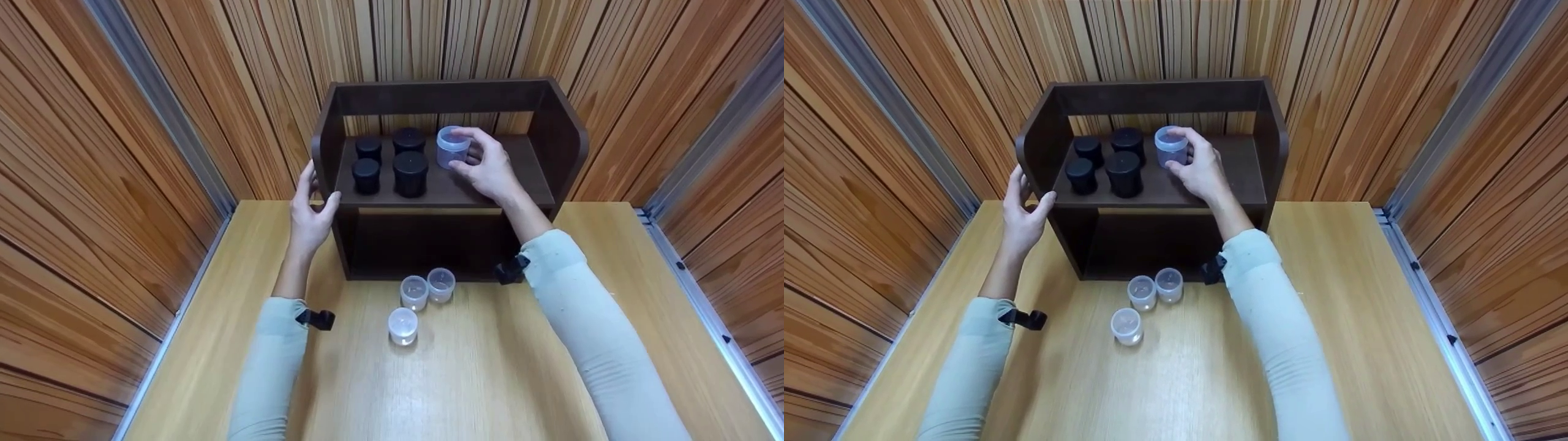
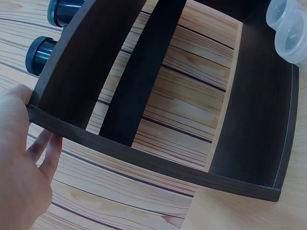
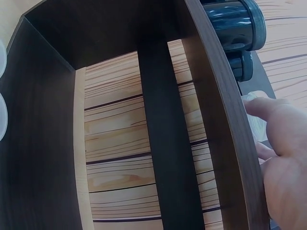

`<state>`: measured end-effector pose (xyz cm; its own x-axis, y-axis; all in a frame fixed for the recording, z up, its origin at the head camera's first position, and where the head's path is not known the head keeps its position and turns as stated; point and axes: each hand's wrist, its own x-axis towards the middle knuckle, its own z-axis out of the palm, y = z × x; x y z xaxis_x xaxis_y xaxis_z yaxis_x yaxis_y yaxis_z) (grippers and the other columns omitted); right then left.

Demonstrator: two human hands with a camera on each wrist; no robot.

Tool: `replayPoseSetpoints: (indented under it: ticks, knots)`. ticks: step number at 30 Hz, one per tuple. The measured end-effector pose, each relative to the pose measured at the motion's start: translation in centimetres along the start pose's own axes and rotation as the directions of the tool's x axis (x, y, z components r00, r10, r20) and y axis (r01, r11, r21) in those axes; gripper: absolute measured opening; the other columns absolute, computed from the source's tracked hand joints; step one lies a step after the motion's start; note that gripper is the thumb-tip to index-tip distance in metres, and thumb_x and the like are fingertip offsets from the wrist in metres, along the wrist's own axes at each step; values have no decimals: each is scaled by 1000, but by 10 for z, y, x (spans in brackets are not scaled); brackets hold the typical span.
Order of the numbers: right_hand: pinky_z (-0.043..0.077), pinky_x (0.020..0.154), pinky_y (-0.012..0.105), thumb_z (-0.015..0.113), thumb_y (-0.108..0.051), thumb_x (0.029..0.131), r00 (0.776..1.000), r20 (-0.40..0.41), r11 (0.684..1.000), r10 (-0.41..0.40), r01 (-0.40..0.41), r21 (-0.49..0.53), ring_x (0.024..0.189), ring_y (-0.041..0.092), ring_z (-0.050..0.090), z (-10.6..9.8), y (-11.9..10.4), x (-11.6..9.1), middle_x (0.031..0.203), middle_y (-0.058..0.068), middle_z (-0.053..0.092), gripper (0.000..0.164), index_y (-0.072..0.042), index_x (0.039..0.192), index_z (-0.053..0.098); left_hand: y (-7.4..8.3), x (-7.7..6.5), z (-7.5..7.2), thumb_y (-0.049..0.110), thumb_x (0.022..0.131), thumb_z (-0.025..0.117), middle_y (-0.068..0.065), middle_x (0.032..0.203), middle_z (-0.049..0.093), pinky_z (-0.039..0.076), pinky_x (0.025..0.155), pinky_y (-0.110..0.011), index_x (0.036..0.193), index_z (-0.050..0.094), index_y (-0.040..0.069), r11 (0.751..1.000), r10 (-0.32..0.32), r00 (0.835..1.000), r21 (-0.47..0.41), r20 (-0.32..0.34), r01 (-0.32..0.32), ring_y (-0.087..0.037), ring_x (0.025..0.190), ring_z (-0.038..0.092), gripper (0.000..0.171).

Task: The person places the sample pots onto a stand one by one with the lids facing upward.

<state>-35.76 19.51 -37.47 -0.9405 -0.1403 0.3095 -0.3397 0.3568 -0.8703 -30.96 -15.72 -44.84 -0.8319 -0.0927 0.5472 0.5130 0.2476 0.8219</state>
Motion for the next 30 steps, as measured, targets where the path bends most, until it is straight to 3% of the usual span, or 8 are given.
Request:
replayPoseSetpoints:
  ticks: [8, 14, 24, 30]
  knots:
    - [43, 133, 59, 82, -2, 101, 999, 36, 1000, -12, 12, 1, 164, 43, 47, -4, -2, -8, 170, 23, 51, 71, -9, 165, 52, 2, 0, 1, 5, 103, 74, -26, 159, 64, 63, 88, -27, 169, 44, -1, 1000, -9, 1000, 26, -1, 9, -44, 142, 64, 73]
    - [42, 133, 62, 86, -7, 99, 998, 43, 998, -55, 55, 3, 167, 39, 43, -5, -5, -15, 171, 19, 50, 77, -9, 167, 50, 1, 1, 0, 4, 103, 73, -28, 156, 65, 63, 87, -24, 169, 44, -1, 1000, 4, 1000, 19, -8, -4, -46, 141, 64, 72]
    - [44, 131, 66, 87, -5, 97, 997, 33, 997, -67, 66, 32, 163, 42, 48, -5, -6, -27, 172, 21, 47, 78, -8, 166, 51, 1, 1, 1, 3, 102, 74, -29, 150, 69, 61, 83, -17, 168, 45, -1, 1000, 10, 1000, -2, -7, -10, -42, 135, 68, 72]
    - [42, 132, 66, 85, -7, 99, 996, 48, 997, -70, 69, 34, 168, 45, 39, -10, -8, -38, 178, 20, 39, 77, -7, 167, 49, 2, 2, 1, 1, 101, 74, -29, 151, 68, 60, 83, -16, 167, 45, -3, 1000, 16, 1000, -4, -15, -16, -44, 135, 68, 72]
